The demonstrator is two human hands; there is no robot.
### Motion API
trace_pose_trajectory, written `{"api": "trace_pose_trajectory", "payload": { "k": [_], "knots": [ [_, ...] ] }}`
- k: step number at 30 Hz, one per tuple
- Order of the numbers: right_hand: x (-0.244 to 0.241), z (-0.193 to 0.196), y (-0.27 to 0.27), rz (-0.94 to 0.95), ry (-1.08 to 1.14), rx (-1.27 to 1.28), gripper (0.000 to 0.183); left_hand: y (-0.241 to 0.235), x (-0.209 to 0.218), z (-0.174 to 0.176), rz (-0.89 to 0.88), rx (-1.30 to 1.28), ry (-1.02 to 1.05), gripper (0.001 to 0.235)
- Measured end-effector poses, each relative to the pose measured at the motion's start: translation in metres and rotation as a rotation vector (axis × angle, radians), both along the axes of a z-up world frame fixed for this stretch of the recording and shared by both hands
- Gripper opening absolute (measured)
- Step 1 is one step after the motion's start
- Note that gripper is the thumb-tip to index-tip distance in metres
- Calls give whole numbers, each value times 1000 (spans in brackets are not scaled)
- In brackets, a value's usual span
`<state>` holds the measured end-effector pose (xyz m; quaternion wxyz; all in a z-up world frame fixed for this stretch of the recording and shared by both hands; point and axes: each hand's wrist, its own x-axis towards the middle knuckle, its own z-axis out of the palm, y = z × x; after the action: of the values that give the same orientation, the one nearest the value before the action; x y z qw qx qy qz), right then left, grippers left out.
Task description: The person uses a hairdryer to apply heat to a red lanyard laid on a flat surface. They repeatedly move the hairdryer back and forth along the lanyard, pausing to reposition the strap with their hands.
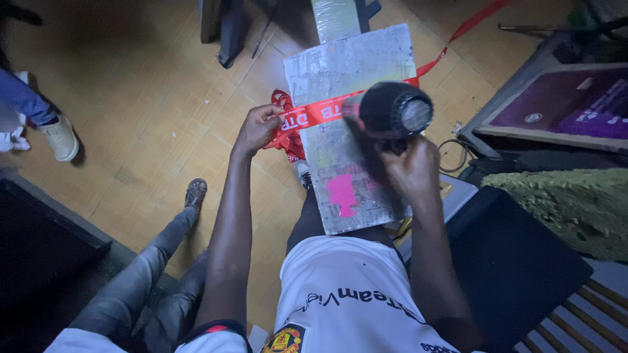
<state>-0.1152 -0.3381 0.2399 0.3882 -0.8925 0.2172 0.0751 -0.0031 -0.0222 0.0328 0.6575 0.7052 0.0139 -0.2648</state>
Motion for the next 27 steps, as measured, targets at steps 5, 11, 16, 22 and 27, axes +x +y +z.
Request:
{"api": "trace_pose_trajectory", "payload": {
  "k": [5,11,16,22,27],
  "knots": [
    [-1,4,0,5,10,12,34,-3,-6,19,36,28,64,15],
    [4,-5,-8,54,-51,-34,29,-2,-13,24,55,55,65,10],
    [6,-10,16,97,-32,58,23,-6,-12,43,36,99,14,10],
    [-5,-10,-21,85,-76,88,28,-6,-14,33,80,52,54,10],
    [-7,-19,-68,-131,-7,-154,37,-17,-12,64,89,51,50,11]
  ]
}}
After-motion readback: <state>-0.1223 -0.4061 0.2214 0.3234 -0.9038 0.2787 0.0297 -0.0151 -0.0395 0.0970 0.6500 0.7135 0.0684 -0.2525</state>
